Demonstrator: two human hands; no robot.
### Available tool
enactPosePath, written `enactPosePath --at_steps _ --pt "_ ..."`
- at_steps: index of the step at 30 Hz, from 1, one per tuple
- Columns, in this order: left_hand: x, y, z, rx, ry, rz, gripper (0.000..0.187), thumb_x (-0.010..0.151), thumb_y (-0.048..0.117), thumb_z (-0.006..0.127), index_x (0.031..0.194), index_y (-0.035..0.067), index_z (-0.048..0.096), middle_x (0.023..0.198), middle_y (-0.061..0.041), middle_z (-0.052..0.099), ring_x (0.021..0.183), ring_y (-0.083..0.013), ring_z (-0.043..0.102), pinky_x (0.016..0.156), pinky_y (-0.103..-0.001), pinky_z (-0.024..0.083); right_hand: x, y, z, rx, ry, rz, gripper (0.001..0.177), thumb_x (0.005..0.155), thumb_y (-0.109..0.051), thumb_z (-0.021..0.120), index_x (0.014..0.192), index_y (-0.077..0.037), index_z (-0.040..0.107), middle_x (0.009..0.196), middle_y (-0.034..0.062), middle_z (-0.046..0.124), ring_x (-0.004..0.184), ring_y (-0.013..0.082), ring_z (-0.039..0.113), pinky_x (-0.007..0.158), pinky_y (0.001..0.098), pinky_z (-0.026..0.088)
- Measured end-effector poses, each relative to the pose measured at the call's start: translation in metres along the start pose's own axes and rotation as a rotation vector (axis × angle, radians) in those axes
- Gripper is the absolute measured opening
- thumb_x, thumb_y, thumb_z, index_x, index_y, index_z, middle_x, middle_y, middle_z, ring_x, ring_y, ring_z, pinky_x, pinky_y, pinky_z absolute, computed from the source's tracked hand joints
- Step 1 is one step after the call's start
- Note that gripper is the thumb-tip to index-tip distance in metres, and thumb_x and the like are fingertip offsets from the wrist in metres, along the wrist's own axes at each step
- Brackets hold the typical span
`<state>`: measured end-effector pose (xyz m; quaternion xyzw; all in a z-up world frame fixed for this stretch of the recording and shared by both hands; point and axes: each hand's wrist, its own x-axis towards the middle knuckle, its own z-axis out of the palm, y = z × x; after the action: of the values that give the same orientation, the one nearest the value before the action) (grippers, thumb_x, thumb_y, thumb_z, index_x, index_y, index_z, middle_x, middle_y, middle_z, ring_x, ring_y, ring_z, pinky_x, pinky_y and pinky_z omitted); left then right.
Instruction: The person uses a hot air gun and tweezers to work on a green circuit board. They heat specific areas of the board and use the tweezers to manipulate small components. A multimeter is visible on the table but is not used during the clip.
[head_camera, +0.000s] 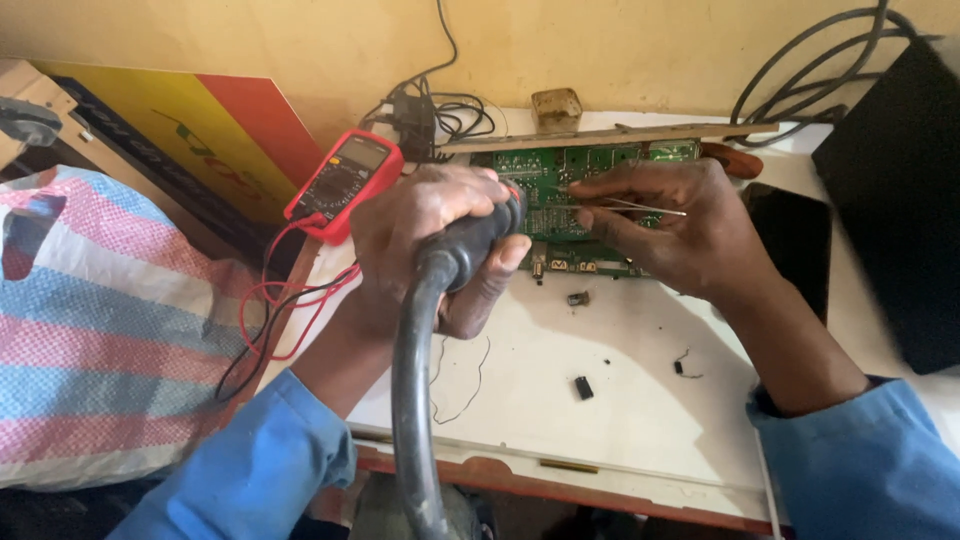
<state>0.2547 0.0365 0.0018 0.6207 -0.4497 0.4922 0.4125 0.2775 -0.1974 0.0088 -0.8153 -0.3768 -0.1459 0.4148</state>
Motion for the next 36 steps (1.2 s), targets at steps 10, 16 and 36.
enactPosePath --at_steps 10,16,36 --pt "-0.016 0.012 -0.021 0.003 0.018 -0.161 0.026 0.096 0.017 0.063 0.109 0.000 0.048 0.102 -0.022 0.070 0.102 -0.0417 0.075 0.094 -0.049 0.065 -0.002 0.001 0.001 -0.018 -0.016 0.096 0.029 0.093 -0.029 0.069 0.113 -0.009 0.076 0.106 0.0112 0.080 0.090 0.0219 0.078 0.072 0.0324 0.066" --pt "-0.013 0.010 -0.022 -0.001 0.060 -0.235 0.028 0.096 0.023 0.063 0.108 0.003 0.047 0.101 -0.020 0.069 0.102 -0.0374 0.074 0.098 -0.049 0.061 0.000 0.003 0.002 -0.085 0.006 0.184 0.030 0.088 -0.027 0.076 0.110 -0.007 0.077 0.106 0.0105 0.080 0.092 0.0215 0.078 0.077 0.0347 0.063" --pt "-0.012 0.007 -0.023 0.036 0.026 -0.181 0.028 0.097 0.026 0.062 0.106 0.004 0.048 0.097 -0.016 0.065 0.090 -0.0321 0.069 0.086 -0.043 0.058 -0.002 -0.011 0.001 -0.101 0.092 0.304 0.017 0.086 -0.016 0.080 0.098 -0.006 0.074 0.096 0.0077 0.078 0.081 0.0191 0.073 0.075 0.0339 0.060"
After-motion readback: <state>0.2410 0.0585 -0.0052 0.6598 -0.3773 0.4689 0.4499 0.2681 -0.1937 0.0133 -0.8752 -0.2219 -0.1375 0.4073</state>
